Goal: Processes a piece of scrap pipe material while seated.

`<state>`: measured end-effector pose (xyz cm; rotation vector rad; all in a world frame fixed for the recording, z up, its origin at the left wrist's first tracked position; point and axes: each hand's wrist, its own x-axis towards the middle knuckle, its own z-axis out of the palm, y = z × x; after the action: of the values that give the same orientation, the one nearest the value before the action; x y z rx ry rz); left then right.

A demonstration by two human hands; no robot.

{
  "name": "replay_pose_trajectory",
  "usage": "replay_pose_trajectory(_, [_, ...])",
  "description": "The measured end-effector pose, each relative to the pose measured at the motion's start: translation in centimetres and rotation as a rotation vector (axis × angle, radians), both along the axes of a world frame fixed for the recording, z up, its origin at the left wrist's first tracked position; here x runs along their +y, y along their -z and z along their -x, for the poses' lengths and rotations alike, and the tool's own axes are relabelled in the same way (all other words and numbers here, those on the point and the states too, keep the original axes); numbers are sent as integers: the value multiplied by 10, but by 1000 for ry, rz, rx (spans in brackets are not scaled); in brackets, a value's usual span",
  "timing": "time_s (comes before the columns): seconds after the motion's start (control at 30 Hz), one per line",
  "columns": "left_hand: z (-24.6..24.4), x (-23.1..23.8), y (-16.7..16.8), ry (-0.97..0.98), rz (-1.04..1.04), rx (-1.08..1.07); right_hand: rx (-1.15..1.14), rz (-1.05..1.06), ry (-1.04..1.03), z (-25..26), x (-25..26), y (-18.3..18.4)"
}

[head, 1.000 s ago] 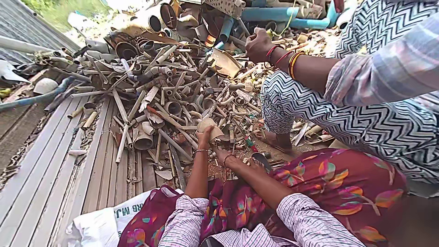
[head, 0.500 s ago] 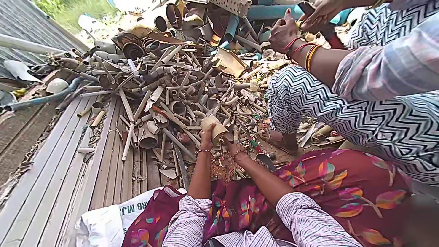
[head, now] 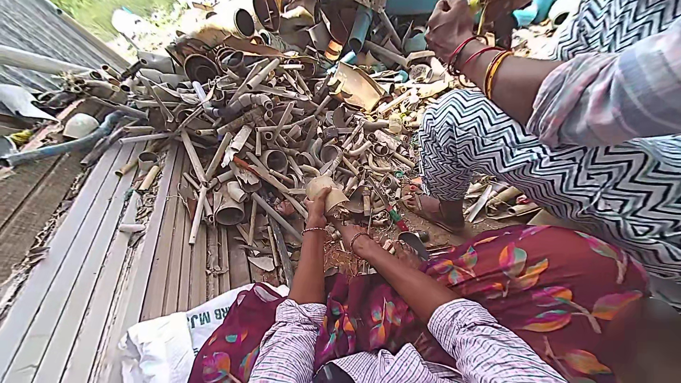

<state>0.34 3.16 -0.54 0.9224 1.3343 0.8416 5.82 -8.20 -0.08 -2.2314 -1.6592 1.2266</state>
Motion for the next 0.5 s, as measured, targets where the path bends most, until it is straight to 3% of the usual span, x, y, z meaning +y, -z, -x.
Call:
replay_pose_trajectory(0.2, [-4, -3, -5, 12, -5, -7, -33, 16, 153, -10, 0, 10])
replay_pose_trajectory(0.33, [3, 4, 1, 8, -8, -43, 276, -81, 4, -1, -2, -3])
replay_pose_trajectory(0.4, [10, 5, 3, 49, 0, -132, 422, -104, 27, -10, -3, 5])
replay_pose_trajectory(0.5, [16, 5, 1, 139, -2, -396, 94, -68, 146, -21, -1, -2])
